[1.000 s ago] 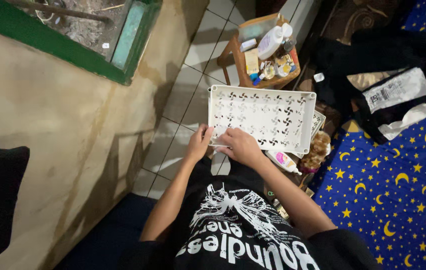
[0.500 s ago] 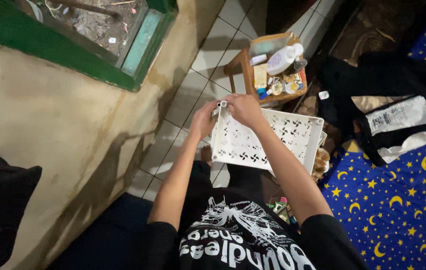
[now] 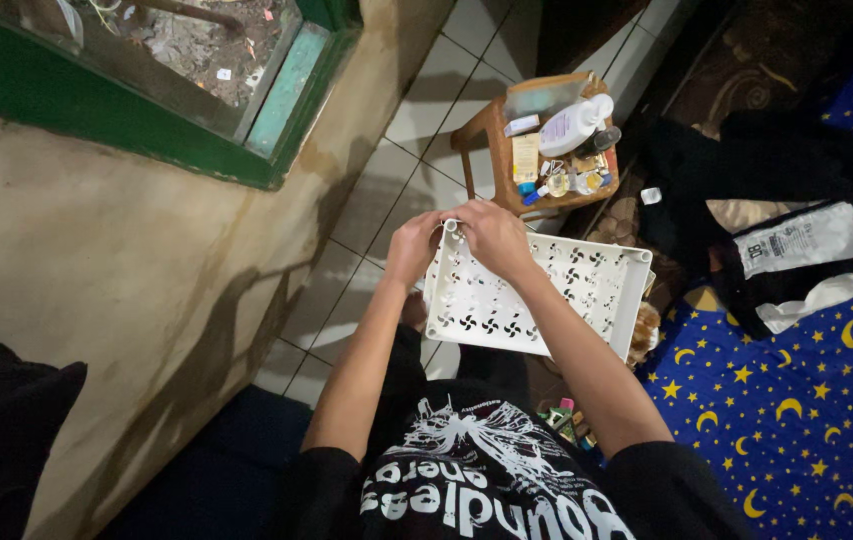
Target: The person assembles a white plastic storage shelf by inserting vertical poles into the tray corners and then places various toiletries and small containers onto the shelves.
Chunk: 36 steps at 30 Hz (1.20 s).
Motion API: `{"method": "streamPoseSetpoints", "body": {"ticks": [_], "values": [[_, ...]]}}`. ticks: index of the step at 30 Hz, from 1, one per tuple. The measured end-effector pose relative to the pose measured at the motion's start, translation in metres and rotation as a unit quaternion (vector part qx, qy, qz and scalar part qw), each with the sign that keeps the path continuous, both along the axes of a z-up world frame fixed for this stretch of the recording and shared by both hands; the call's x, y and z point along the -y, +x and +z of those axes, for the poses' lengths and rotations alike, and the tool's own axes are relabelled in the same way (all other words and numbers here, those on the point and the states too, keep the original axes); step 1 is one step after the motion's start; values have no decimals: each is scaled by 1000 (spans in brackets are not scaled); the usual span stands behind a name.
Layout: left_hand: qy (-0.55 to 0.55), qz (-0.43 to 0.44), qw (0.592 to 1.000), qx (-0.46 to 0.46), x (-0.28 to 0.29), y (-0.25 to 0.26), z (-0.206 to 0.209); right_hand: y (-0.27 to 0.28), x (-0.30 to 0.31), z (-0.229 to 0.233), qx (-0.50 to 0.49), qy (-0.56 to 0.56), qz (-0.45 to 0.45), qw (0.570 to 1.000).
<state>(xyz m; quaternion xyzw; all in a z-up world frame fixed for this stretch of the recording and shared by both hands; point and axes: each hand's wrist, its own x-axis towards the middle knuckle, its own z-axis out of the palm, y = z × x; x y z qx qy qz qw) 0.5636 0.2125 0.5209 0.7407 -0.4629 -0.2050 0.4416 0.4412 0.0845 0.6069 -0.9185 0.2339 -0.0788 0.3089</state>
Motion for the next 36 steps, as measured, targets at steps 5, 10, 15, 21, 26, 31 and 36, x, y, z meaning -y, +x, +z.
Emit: {"method": "streamPoseSetpoints", "body": {"ticks": [5,10,15,21,26,31,36], "values": [[-15,-18,1000,-5,-2,-2,2,2,0,-3,5,11,1,1000],[-8,-8,1000,-16,0,-7,-6,0,6,-8,8,16,21,1000],[-4,4,1000,-10,2,-2,-9,3,5,-7,31,-12,37,999],[52,-18,998,-29,0,0,-12,-1,1,-1,5,2,13,1000],[44,7,998,-43,4,-1,-19,-1,3,-6,8,14,5,1000],[59,18,997,-44,2,-1,-23,1,1,-15,-38,13,-13,999],[70,2,997,-43,2,3,-19,2,2,-24,-33,5,-9,999]]}}
